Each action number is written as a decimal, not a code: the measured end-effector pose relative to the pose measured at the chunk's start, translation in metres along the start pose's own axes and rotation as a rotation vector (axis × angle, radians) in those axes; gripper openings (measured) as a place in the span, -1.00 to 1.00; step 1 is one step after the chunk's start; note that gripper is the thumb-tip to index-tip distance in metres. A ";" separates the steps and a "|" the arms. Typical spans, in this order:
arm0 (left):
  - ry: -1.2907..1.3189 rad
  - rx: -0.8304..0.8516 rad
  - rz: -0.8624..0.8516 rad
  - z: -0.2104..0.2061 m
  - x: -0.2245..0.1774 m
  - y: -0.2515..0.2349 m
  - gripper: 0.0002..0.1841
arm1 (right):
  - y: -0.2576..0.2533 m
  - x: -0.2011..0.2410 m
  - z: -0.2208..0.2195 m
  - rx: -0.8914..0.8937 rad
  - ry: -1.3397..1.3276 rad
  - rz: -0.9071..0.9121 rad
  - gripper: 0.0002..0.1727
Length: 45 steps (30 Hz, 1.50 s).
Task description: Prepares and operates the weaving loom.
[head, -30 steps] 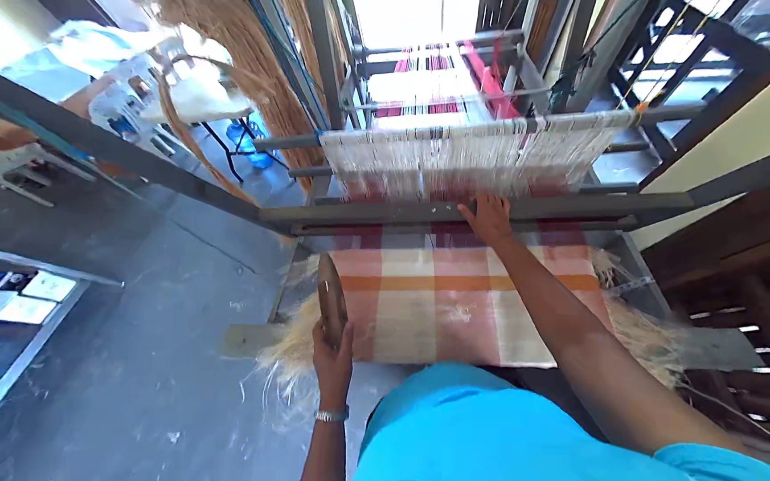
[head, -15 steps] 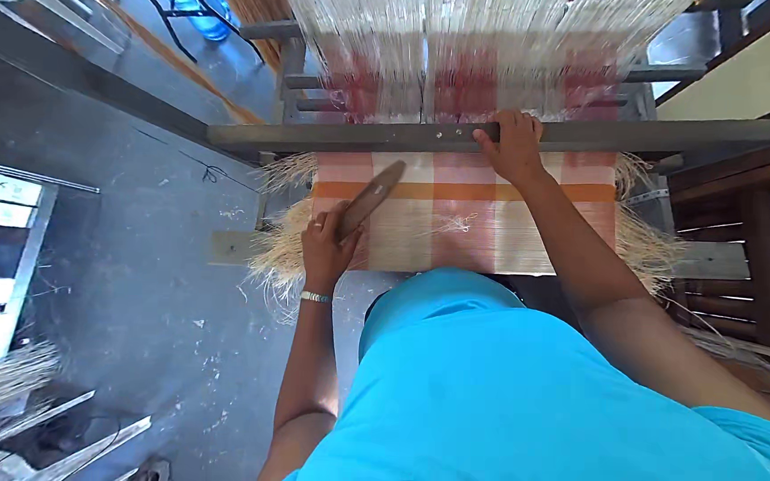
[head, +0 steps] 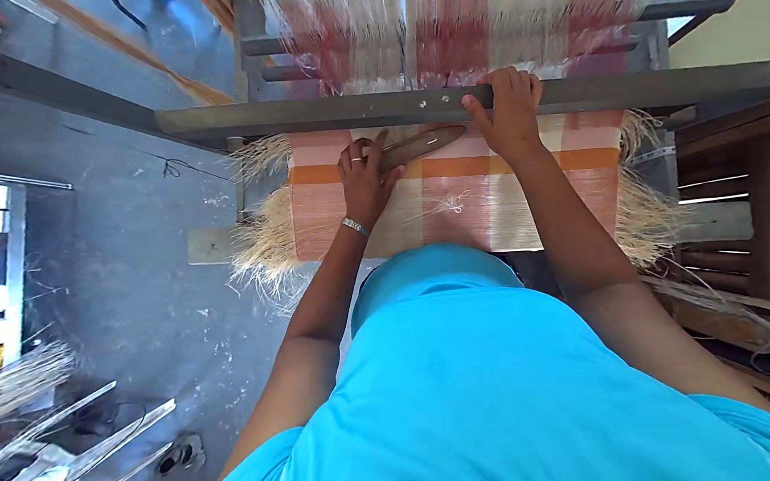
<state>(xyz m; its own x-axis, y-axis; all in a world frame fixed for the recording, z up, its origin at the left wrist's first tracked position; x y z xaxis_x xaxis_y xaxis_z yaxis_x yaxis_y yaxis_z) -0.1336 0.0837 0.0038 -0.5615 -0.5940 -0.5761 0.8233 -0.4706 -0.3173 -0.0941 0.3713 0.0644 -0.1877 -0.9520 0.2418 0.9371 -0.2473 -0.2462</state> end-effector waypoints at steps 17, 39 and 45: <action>0.581 0.462 0.132 0.011 -0.046 0.055 -0.74 | 0.001 -0.002 -0.006 -0.101 -0.013 0.026 -0.36; 1.079 0.254 0.259 0.042 -0.064 0.039 -0.82 | 0.050 0.038 0.062 -0.030 -0.650 0.287 -0.74; 1.066 0.274 0.271 0.041 -0.062 0.039 -0.81 | 0.051 0.038 0.052 0.026 -0.418 0.242 -0.73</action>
<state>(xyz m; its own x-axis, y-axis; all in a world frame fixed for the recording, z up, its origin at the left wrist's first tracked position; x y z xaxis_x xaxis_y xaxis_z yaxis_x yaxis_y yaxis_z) -0.0702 0.0752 0.0585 0.0970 0.0993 -0.9903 0.7878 -0.6158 0.0154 -0.0387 0.3317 0.1097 0.1661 -0.8264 0.5380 0.9473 -0.0178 -0.3199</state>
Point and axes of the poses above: each hand's wrist, its own y-axis away from the middle knuckle, its own z-axis out of the back of the hand, x = y × z, the point moved 1 cm from there along -y, towards the middle knuckle, and after that the axes turned 11 degrees about y, right-handed, at the moved point
